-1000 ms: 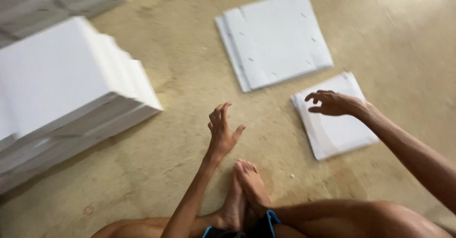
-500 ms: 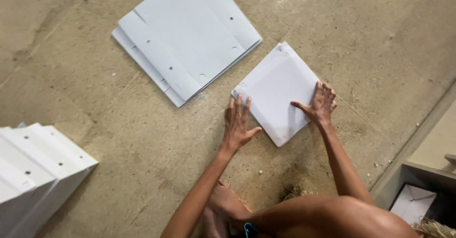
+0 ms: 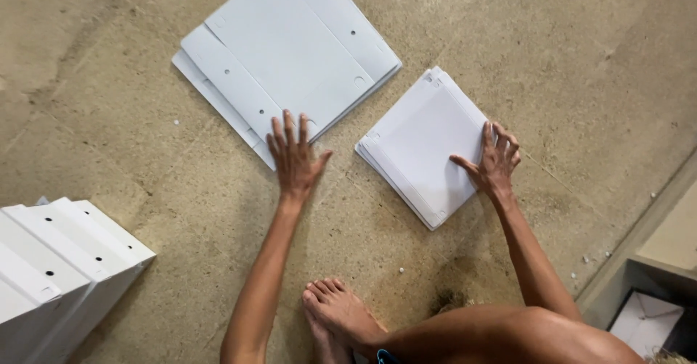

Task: The person assembles white cardboard boxes by folding the flaps and securing them with small fasteners. They place a completed box onto a stack and then begin folding another flat sheet into a box shape.

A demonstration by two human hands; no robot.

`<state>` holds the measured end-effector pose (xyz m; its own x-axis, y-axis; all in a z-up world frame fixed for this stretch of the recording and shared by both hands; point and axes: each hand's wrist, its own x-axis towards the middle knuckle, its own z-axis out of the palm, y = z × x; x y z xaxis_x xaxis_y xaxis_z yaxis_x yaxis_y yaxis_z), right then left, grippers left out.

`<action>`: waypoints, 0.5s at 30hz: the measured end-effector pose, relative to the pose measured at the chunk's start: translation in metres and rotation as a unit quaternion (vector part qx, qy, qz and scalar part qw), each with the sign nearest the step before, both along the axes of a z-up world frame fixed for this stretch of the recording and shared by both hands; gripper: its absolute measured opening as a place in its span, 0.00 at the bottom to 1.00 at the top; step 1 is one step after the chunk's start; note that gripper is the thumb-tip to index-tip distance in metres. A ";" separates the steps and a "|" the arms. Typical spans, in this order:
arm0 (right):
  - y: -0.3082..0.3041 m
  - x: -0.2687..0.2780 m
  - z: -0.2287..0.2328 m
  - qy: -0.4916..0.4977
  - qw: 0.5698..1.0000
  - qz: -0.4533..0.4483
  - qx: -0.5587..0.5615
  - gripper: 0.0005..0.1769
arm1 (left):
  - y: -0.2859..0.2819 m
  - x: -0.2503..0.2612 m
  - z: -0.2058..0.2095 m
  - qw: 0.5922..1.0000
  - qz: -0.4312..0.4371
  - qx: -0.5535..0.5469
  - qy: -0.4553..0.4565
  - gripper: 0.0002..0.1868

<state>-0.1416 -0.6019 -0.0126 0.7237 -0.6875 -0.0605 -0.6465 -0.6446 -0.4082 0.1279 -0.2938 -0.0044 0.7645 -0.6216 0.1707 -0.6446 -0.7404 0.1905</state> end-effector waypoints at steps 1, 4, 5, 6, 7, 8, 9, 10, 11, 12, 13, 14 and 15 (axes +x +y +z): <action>0.000 -0.002 -0.002 -0.005 1.000 0.004 -0.001 0.60 | 0.009 0.008 -0.005 1.000 0.004 -0.001 -0.005 0.53; 0.000 -0.008 -0.009 -0.006 1.000 0.005 -0.027 0.58 | 0.029 0.025 -0.017 0.995 -0.029 0.072 -0.059 0.44; -0.001 -0.009 -0.012 -0.008 0.999 0.001 -0.037 0.58 | 0.031 0.028 -0.017 0.997 -0.042 0.053 -0.034 0.40; 0.000 -0.009 -0.015 -0.010 0.999 -0.003 -0.047 0.60 | 0.035 0.031 -0.018 0.998 -0.055 0.034 -0.009 0.36; -0.001 -0.013 -0.016 -0.016 0.999 0.015 -0.047 0.60 | 0.036 0.034 -0.028 0.999 -0.037 0.035 -0.014 0.36; -0.001 -0.016 -0.016 -0.010 0.999 0.012 -0.036 0.60 | 0.038 0.039 -0.036 0.997 -0.055 0.049 -0.012 0.38; -0.004 -0.013 -0.016 -0.007 1.000 0.011 -0.028 0.61 | 0.040 0.048 -0.044 0.996 -0.071 0.061 -0.013 0.40; 0.004 -0.012 -0.009 -0.016 0.999 0.031 -0.031 0.61 | 0.044 0.048 -0.044 0.997 -0.050 0.060 -0.020 0.40; 0.008 -0.012 -0.001 -0.037 0.999 -0.026 0.013 0.61 | 0.043 0.050 -0.044 0.996 -0.072 0.035 -0.032 0.41; 0.011 -0.013 0.006 -0.056 0.993 -0.081 0.060 0.63 | 0.042 0.053 -0.044 0.994 -0.095 0.011 -0.046 0.42; 0.019 -0.009 0.032 -0.065 0.994 -0.065 0.057 0.63 | 0.043 0.056 -0.039 0.995 -0.079 0.009 -0.055 0.42; 0.025 -0.006 0.057 -0.264 0.963 -0.020 0.057 0.57 | 0.043 0.059 -0.035 0.994 -0.099 -0.009 -0.048 0.41; 0.037 -0.017 0.081 -0.446 0.893 0.017 0.061 0.51 | 0.046 0.053 -0.035 0.991 -0.126 -0.023 -0.032 0.42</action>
